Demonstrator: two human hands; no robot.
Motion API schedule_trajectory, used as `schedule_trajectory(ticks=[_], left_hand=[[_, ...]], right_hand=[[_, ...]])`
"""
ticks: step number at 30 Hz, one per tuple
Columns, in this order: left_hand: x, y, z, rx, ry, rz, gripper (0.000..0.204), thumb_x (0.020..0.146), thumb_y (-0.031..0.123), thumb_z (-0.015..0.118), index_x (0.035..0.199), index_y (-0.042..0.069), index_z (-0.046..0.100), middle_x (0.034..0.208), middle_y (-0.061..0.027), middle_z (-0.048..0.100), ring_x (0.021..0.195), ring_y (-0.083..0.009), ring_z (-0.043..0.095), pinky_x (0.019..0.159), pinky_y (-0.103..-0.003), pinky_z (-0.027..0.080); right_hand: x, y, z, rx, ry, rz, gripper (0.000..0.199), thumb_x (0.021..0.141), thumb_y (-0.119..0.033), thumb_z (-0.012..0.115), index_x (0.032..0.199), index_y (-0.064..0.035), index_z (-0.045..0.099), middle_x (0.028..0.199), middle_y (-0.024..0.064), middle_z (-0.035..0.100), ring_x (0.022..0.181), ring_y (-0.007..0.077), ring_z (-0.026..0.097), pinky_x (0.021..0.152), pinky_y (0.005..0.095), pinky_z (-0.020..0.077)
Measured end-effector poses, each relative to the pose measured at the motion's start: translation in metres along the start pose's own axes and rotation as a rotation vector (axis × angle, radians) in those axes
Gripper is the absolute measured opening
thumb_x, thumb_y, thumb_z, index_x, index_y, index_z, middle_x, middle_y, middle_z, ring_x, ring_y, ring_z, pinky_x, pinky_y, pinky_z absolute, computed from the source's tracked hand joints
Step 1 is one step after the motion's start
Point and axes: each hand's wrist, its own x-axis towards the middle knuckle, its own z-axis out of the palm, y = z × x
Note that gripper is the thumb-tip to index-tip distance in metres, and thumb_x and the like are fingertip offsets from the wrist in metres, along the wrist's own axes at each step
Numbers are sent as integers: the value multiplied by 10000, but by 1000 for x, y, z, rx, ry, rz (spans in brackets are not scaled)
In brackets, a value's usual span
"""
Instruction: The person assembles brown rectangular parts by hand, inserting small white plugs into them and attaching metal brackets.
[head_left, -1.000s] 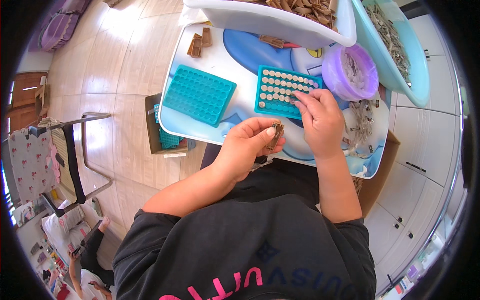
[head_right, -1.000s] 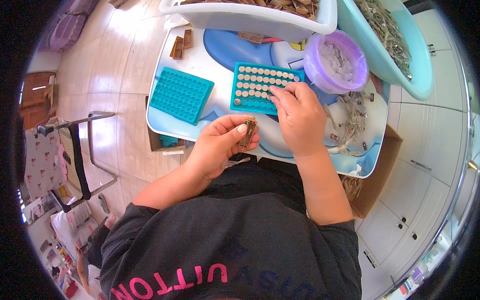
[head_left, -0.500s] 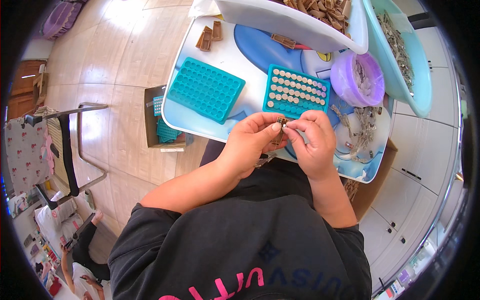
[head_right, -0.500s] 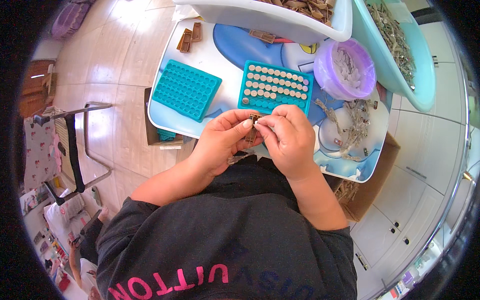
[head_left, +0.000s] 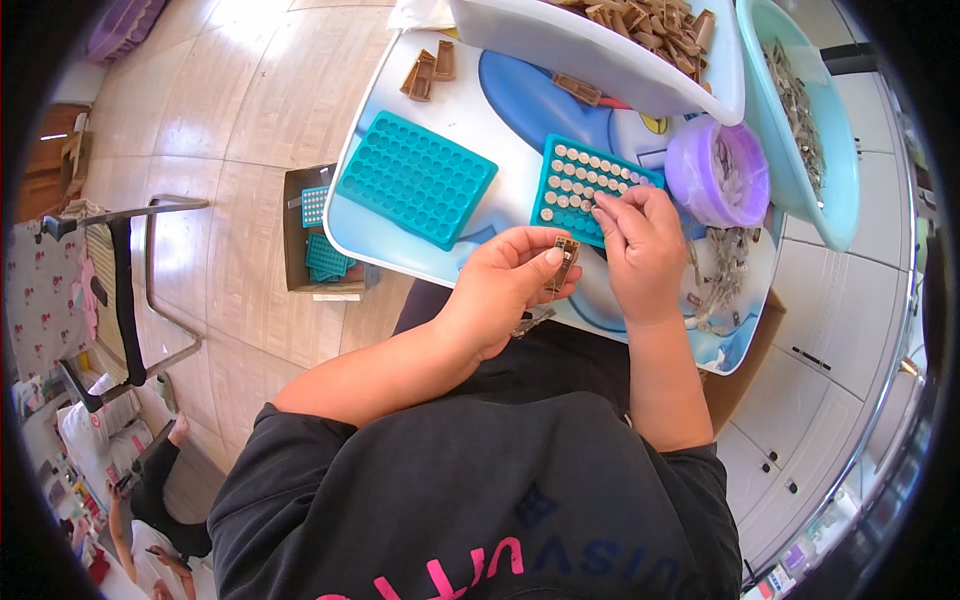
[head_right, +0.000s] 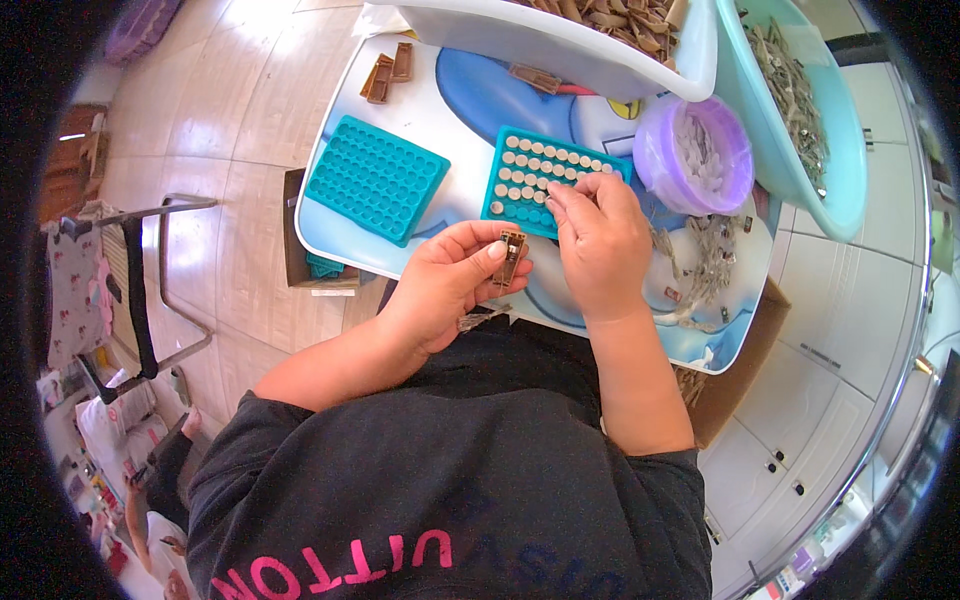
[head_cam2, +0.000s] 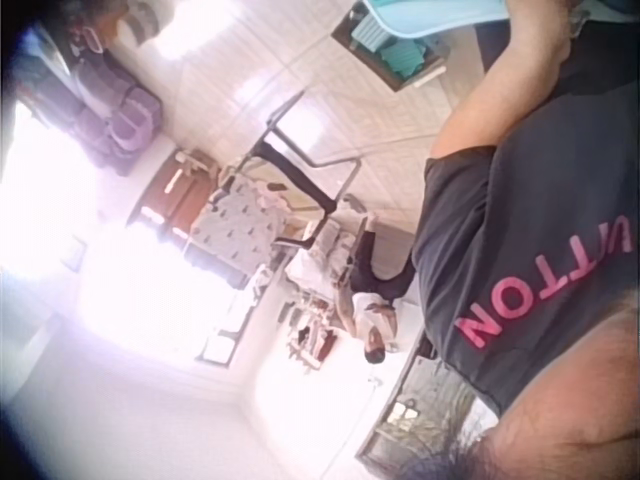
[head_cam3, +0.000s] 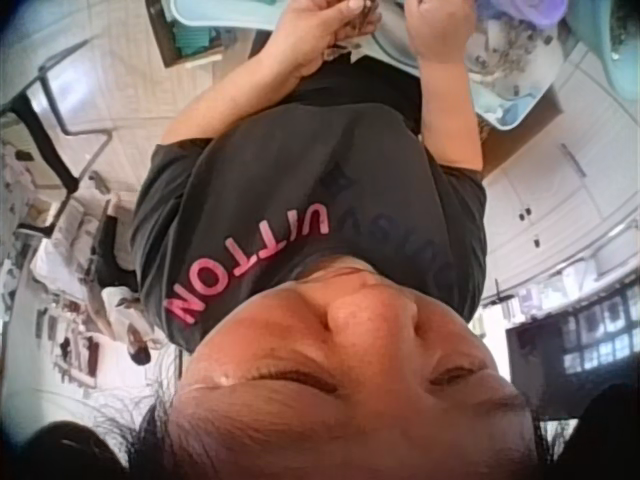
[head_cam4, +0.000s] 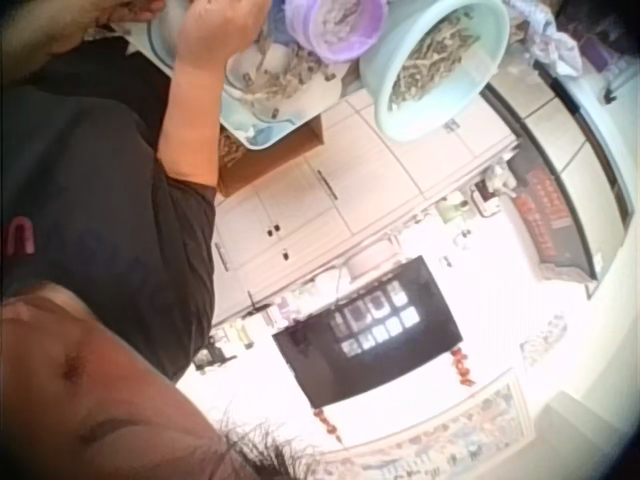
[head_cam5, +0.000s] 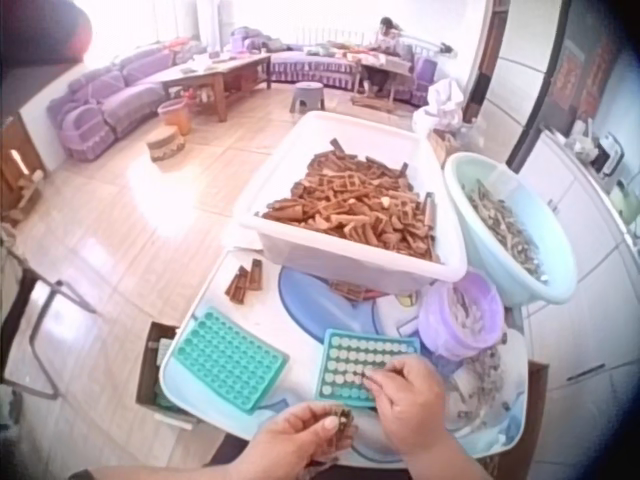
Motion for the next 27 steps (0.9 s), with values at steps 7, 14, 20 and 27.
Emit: schedule_trajectory(ticks=[7,14,20,27], left_hand=[[1,3,4,15,-3,-22,213,940,80,466,1125,-19,504,1022,-94,588,916,-182,613,843,-350,521],[2,0,2,-41,-17,5,202,928,76,492,1097,-33,497,998,-92,571,887,-167,598,825,-323,521],[2,1,4,-48,-22,-12,192,928,75,492,1090,-26,503,993,-87,577,874,-167,601,813,-318,521],[2,2,3,12,6,-13,214,934,79,477,1122,-17,512,1000,-95,601,896,-189,621,825,-345,527]], right_hand=[[-10,-13,-10,244,-12,67,134,651,-15,721,749,-28,629,780,80,553,690,222,555,587,318,443],[-18,-23,-9,316,-48,31,138,654,-3,717,765,-20,637,742,75,549,675,223,547,580,310,435],[-11,-15,-11,337,-70,3,143,674,-10,700,810,-30,659,746,70,552,679,225,541,588,317,431],[3,-3,4,-39,-6,-84,159,659,-4,703,805,-49,658,765,66,549,687,236,541,585,331,428]])
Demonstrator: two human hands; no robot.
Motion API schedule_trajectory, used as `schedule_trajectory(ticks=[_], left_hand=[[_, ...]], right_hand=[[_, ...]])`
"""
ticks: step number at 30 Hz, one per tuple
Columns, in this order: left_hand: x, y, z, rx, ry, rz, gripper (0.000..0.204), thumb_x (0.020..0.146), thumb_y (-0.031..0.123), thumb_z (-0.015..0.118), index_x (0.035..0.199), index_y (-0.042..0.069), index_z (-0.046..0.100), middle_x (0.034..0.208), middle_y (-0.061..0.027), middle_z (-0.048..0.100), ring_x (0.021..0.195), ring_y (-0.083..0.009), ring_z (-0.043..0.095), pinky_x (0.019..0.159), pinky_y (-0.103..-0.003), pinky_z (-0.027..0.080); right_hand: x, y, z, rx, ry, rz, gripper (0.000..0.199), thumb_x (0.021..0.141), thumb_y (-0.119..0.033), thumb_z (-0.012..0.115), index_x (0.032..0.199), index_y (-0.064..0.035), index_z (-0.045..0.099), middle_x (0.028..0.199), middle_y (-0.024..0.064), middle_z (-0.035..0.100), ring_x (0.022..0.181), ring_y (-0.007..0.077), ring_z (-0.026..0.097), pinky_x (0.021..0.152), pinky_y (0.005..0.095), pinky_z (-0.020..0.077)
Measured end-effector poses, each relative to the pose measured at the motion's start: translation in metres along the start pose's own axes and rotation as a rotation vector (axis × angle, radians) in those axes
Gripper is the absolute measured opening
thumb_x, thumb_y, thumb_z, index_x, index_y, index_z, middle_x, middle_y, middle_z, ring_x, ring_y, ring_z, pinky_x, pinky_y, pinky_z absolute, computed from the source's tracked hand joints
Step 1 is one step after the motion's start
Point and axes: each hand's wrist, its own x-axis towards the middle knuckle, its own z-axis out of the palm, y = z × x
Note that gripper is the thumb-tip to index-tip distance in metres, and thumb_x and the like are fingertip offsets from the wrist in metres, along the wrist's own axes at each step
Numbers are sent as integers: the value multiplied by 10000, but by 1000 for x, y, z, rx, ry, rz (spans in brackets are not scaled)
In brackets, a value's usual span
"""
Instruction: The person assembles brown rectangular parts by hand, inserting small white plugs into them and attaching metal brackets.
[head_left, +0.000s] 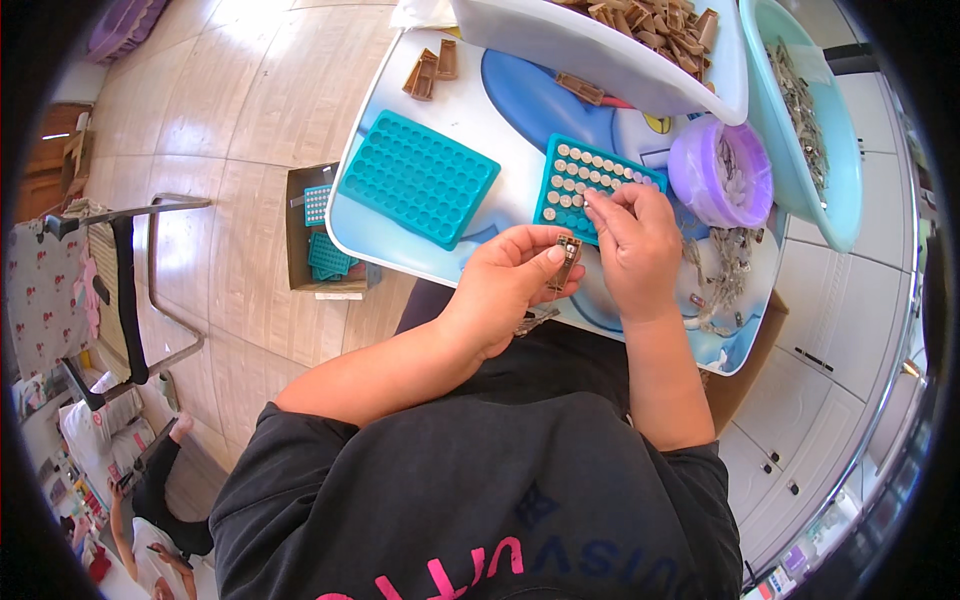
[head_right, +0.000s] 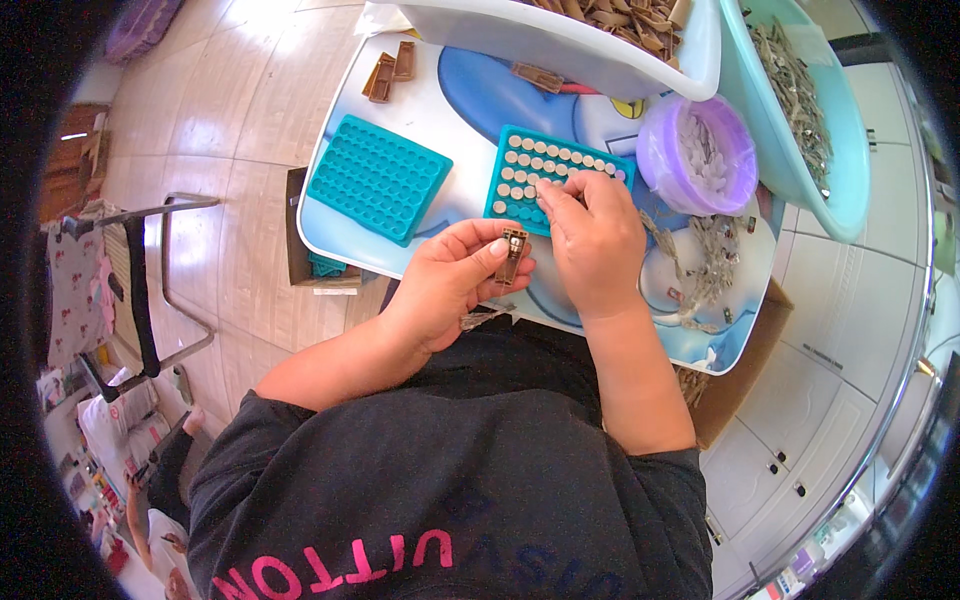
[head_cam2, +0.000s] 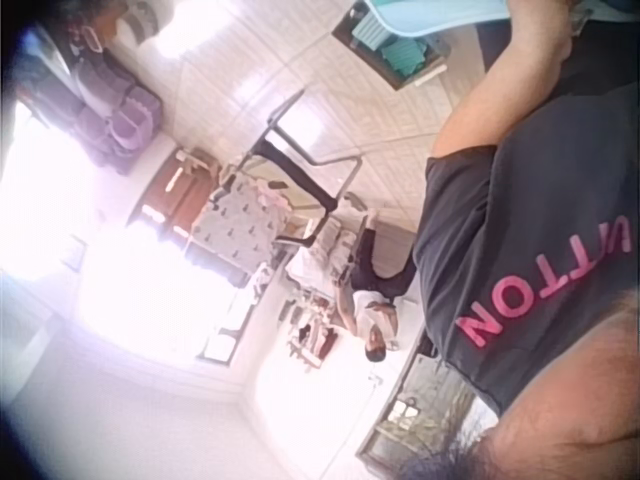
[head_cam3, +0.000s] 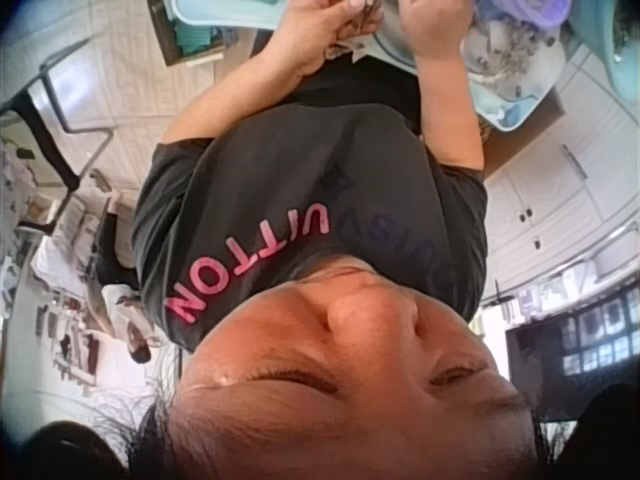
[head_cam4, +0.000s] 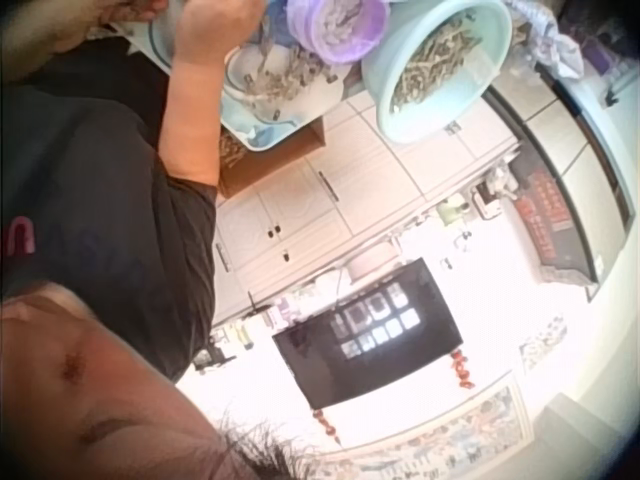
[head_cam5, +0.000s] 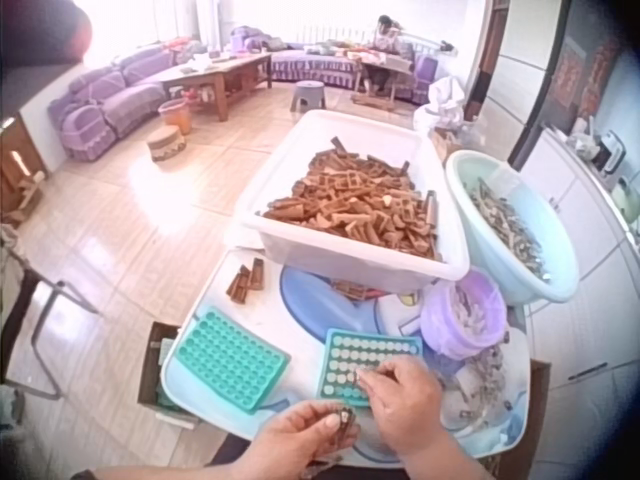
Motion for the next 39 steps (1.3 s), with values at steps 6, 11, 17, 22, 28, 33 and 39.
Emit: schedule_trajectory(ticks=[6,11,17,22,28,33,39], left_hand=[[0,-1,0,-8,-6,8,213,937,81,472,1119,-22,510,1009,-96,597,902,-185,618,832,-347,526],[0,-3,2,-6,-16,25,216,939,76,465,1122,-31,502,1016,-99,594,910,-175,613,849,-351,519],[-1,-5,4,-13,-18,35,193,938,68,459,1100,-28,500,985,-88,594,879,-150,602,835,-313,507],[-2,-9,4,10,-16,71,187,942,67,446,1092,-20,513,981,-81,594,874,-142,598,839,-304,500],[-2,-14,2,21,-7,110,196,929,83,494,1098,-14,517,988,-86,599,882,-148,605,814,-308,513],[-2,-13,3,46,-4,111,179,921,114,529,1055,-3,532,949,-69,604,839,-123,597,774,-269,507],[-4,-9,2,64,4,83,171,942,172,497,1020,25,539,884,-46,585,777,-124,600,707,-260,510]], right_hand=[[-9,-13,-12,199,49,26,149,635,-4,711,755,-30,625,750,69,546,685,239,538,578,326,427],[-18,-20,-13,306,21,75,148,634,1,704,749,-28,616,757,77,553,683,243,535,582,325,428],[-22,-24,-13,259,-15,40,138,650,-5,691,754,-24,603,782,80,559,698,255,536,594,340,439],[-24,-25,-13,234,-43,23,143,673,-16,677,777,-22,580,801,89,557,712,270,534,609,357,441],[-26,-27,-12,246,-56,35,116,705,-13,644,802,-22,581,807,95,559,716,277,535,611,360,440],[-28,-29,-14,247,-57,33,106,716,-13,637,810,-24,589,809,94,568,717,277,538,615,360,444],[7,-18,-25,379,-172,-6,143,700,-14,644,836,-42,605,842,92,588,775,273,564,650,363,458]])
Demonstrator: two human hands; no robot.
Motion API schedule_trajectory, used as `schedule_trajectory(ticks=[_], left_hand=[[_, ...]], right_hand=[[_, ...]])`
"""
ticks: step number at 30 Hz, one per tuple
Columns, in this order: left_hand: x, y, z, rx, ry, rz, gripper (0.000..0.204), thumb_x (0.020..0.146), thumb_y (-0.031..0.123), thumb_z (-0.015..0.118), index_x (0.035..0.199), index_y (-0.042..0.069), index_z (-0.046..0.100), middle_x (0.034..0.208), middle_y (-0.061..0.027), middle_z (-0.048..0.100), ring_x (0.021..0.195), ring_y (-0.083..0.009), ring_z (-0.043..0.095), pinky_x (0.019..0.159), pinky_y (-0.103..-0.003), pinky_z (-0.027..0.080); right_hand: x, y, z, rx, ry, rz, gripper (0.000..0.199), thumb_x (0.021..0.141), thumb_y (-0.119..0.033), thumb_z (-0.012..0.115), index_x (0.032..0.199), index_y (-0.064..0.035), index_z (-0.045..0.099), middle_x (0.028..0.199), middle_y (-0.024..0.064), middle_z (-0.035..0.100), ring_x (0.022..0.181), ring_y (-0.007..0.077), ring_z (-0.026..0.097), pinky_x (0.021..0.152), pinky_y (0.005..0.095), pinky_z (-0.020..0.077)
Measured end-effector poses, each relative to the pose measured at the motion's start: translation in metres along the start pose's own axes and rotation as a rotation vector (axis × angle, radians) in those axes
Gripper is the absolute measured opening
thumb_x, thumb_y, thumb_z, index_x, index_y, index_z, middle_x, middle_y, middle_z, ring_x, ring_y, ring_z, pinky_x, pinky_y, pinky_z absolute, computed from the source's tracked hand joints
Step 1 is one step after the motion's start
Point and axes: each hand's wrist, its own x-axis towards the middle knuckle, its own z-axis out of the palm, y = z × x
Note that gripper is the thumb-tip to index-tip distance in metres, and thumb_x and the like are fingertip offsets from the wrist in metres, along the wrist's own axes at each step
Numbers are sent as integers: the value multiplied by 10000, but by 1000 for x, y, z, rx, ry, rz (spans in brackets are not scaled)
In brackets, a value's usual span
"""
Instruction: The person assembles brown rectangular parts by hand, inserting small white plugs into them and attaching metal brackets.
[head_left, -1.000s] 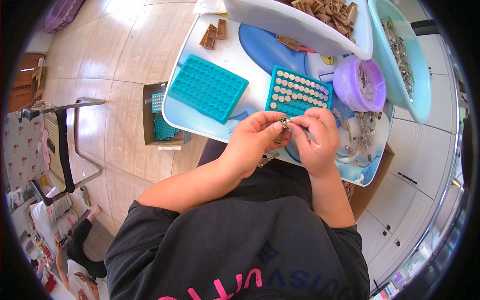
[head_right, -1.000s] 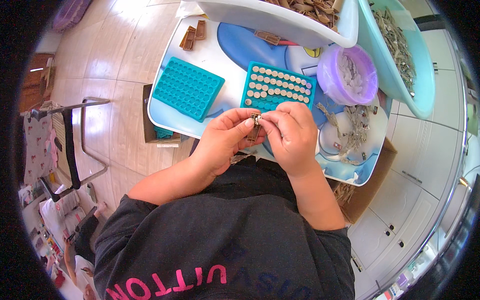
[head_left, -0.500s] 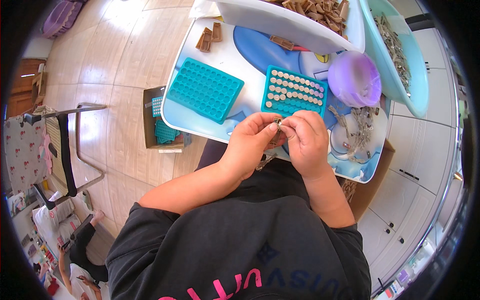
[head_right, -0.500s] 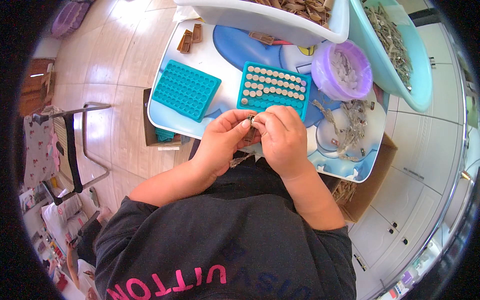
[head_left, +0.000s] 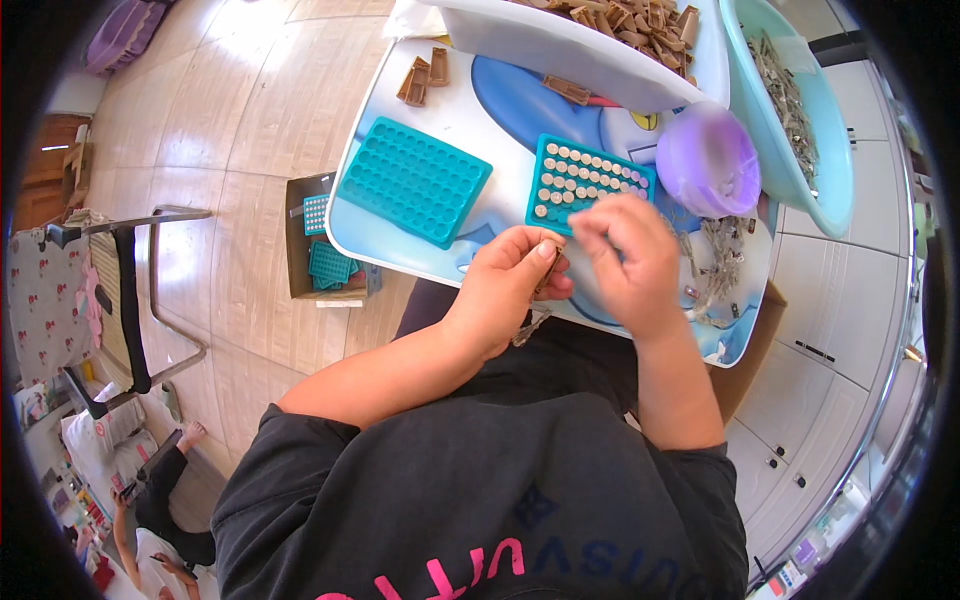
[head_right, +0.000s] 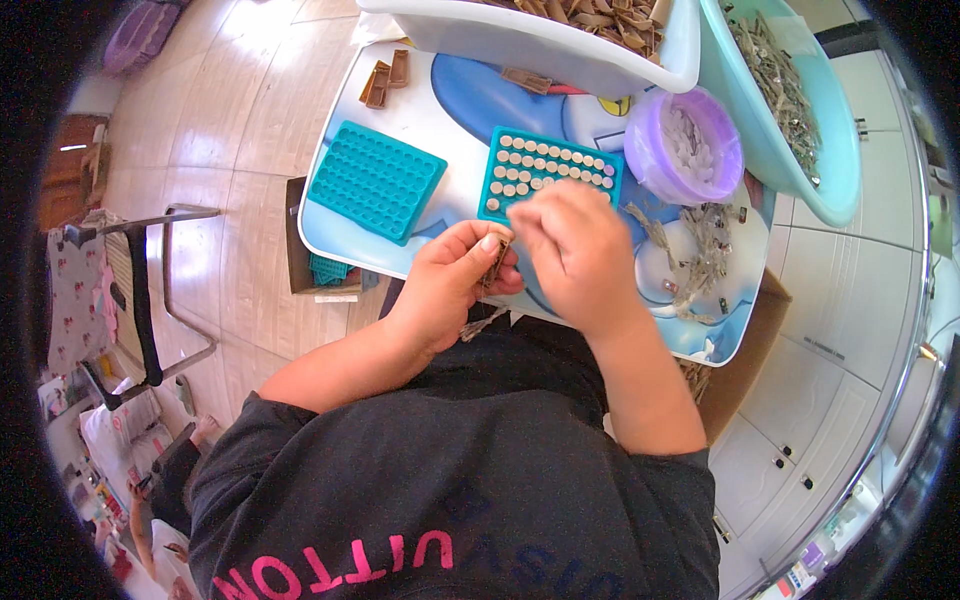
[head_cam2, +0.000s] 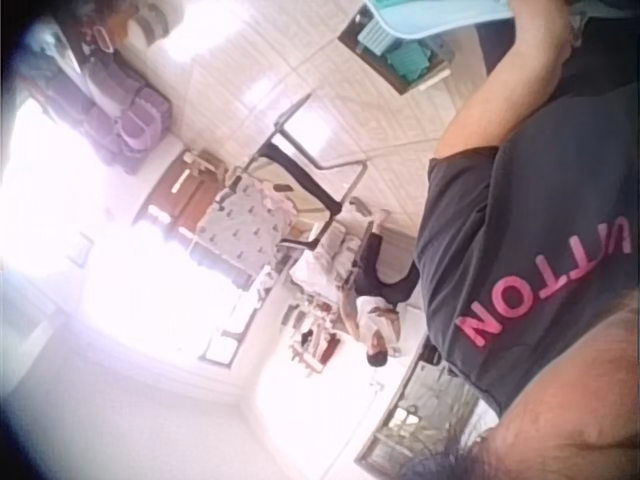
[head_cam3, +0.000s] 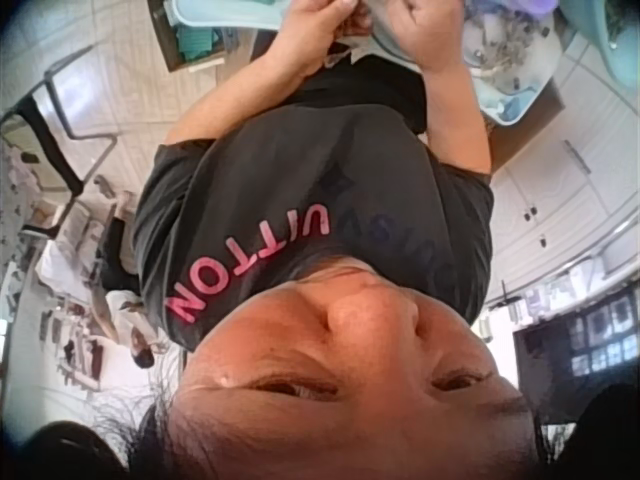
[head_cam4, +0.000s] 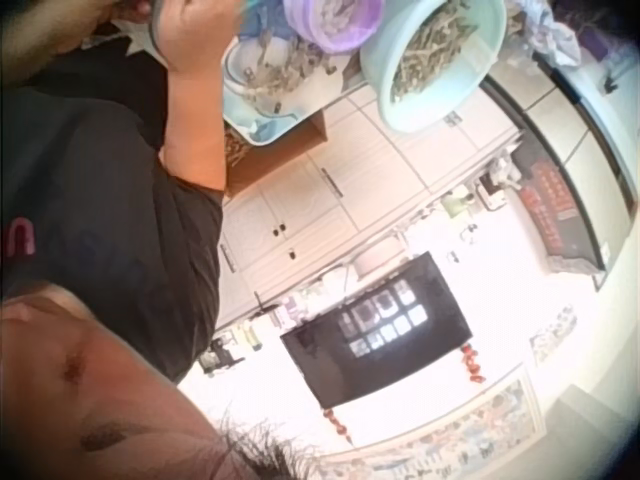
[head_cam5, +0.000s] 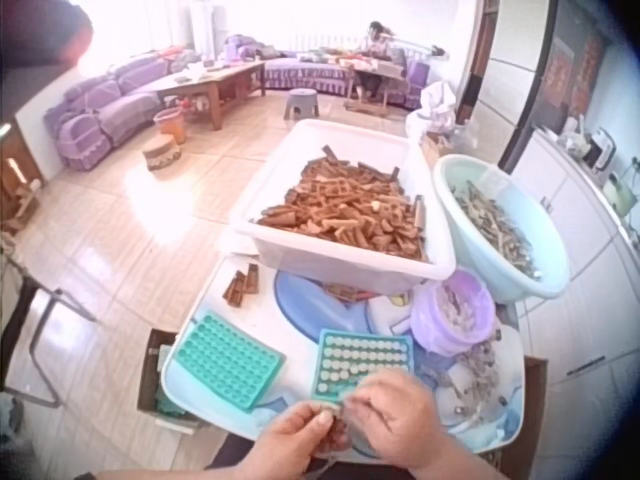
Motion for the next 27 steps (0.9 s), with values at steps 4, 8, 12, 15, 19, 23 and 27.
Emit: schedule_trajectory(ticks=[4,8,12,15,19,23,27], left_hand=[[2,-3,-5,44,-54,-29,175,956,198,471,1008,41,529,826,-26,554,733,-129,597,679,-266,510],[1,2,0,85,-46,-61,174,959,194,463,1011,39,522,843,-31,557,730,-138,600,682,-270,509],[1,2,1,104,-52,-68,174,960,189,457,1028,40,515,858,-35,552,738,-145,602,695,-272,508],[-2,3,-3,90,-47,-73,175,961,189,454,1033,40,513,874,-44,549,751,-148,604,707,-275,509],[-2,5,1,81,-71,-91,167,963,185,446,1020,42,510,896,-59,546,784,-159,607,733,-287,512],[0,5,-2,95,-71,-87,158,966,179,439,1015,45,507,901,-65,550,800,-167,608,746,-296,513],[2,3,-2,66,-75,-97,155,968,171,431,1023,45,503,921,-75,562,806,-169,608,752,-302,515]], right_hand=[[59,2,24,-230,15,-234,210,716,-82,650,919,-60,605,966,92,594,891,268,578,737,368,471],[115,9,80,-352,-56,-404,337,776,-178,650,1105,-145,586,1184,69,550,1042,285,536,872,393,448],[140,29,110,-449,-3,-497,317,800,-219,625,1108,-155,583,1223,64,532,1065,287,527,882,409,439],[141,39,91,-426,-415,-292,197,799,-184,599,980,-111,625,1107,83,594,1066,289,528,891,393,434],[121,61,36,-413,-257,-402,99,800,-119,551,797,-94,647,849,77,644,893,274,596,766,389,480],[111,51,6,-289,-133,-145,95,797,-103,560,838,-60,634,847,118,634,831,317,599,720,415,473],[105,57,1,-391,-109,-20,98,792,-122,584,861,-65,623,844,126,630,818,331,602,712,424,474]])
